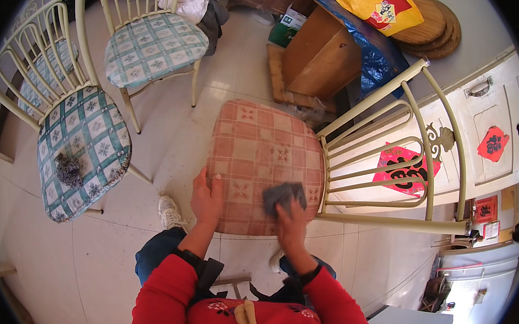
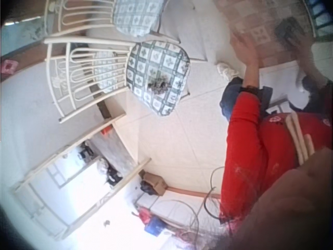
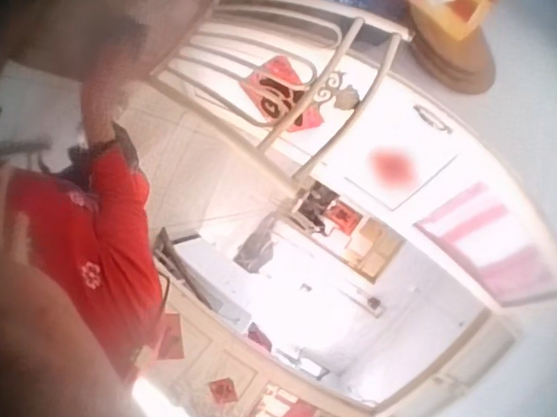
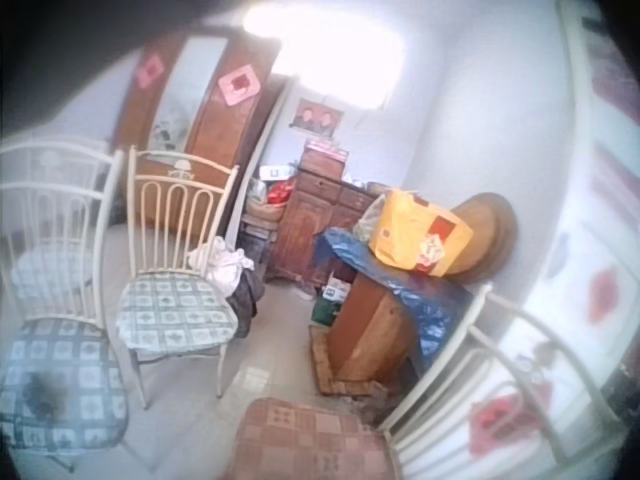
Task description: The person wipes the seat and back of two metal chairs using a cloth. They dip the cloth into a red bucket of water, wring it out, and continue wiping the second chair's seat and back.
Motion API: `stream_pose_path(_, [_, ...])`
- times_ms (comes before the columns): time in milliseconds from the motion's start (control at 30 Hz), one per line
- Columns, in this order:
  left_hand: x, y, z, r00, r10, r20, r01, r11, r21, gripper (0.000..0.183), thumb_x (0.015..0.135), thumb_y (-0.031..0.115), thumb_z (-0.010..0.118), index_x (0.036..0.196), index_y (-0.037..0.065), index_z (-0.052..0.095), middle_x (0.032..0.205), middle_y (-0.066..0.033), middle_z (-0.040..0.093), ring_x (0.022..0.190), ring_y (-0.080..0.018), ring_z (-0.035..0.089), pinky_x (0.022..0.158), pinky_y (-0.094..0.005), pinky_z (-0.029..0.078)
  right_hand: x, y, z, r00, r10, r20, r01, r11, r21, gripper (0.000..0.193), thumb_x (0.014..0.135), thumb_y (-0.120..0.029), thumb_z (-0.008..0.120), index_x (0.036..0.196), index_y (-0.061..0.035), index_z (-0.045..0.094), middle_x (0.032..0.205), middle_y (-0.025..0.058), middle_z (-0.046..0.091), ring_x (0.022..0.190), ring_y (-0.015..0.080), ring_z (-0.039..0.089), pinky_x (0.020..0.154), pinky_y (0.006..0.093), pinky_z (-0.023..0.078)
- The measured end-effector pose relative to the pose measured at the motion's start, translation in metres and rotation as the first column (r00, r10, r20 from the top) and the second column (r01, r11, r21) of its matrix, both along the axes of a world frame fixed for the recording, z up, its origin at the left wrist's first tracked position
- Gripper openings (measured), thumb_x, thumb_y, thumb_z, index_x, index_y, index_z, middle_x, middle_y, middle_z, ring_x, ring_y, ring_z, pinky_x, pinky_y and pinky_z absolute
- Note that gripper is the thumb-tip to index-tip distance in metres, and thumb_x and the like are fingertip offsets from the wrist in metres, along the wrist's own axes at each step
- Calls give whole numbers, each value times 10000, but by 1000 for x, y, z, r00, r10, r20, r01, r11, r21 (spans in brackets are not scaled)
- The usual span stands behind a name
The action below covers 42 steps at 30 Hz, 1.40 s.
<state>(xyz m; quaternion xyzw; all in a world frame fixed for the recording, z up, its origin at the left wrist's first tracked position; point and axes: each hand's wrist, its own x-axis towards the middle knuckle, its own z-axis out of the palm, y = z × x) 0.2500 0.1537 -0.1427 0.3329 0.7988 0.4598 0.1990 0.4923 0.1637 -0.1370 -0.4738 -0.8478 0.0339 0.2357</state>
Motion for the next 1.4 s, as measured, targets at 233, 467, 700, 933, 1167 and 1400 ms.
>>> stream_pose_path(233, [-1, -1, -2, 1000, -24, 14, 24, 1000, -17, 476, 927, 349, 530, 1292, 45, 505, 1248, -177, 547, 1091, -343, 569, 875, -414, 474, -3, 5, 8, 998, 68, -3, -68, 997, -32, 402, 755, -5, 588, 1132, -126, 655, 1354, 245, 460, 1204, 433, 471, 1008, 520, 368])
stream_pose_path(467, [-1, -2, 5, 997, -21, 70, 23, 999, -24, 477, 932, 345, 525, 1296, 37, 504, 1240, -174, 551, 1098, -337, 565, 892, -403, 465, -52, 158, -7, 995, 35, -97, -34, 999, 8, 402, 765, 1, 577, 1127, -143, 677, 1270, 255, 536, 1135, 424, 526, 979, 452, 431])
stream_pose_path(700, [-3, 1, 11, 999, -11, 45, 10, 1000, 10, 475, 932, 337, 531, 1288, 24, 503, 1233, -179, 553, 1098, -339, 563, 897, -397, 462, -92, 273, 2, 998, 1, 64, 8, 989, -146, 391, 808, -39, 548, 1165, -157, 658, 1268, 280, 524, 1112, 411, 550, 952, 437, 449])
stream_pose_path(933, [-3, 1, 9, 999, 16, 50, -16, 1000, 9, 461, 933, 341, 523, 1263, 19, 516, 1222, -185, 556, 1092, -350, 562, 886, -410, 467, -105, 279, 1, 998, -32, 59, 39, 992, -120, 410, 805, -53, 546, 1182, -180, 649, 1262, 270, 530, 1099, 417, 553, 965, 425, 446])
stream_pose_path(1167, [-1, 2, 3, 998, 29, 51, -31, 999, 31, 456, 941, 356, 507, 1258, 29, 529, 1200, -178, 564, 1068, -345, 573, 870, -415, 475, -77, 174, -11, 998, 56, -14, -56, 998, 9, 410, 771, -35, 589, 1153, -168, 658, 1290, 247, 513, 1131, 414, 528, 964, 444, 446])
stream_pose_path(1400, [-1, 0, -3, 994, 48, 101, -54, 997, 57, 481, 950, 421, 488, 1278, 72, 535, 1193, -143, 574, 1017, -323, 594, 845, -389, 477, -29, -8, 4, 985, 169, -27, -169, 985, -22, 388, 742, -11, 598, 1101, -136, 673, 1330, 235, 489, 1209, 414, 488, 1018, 504, 379])
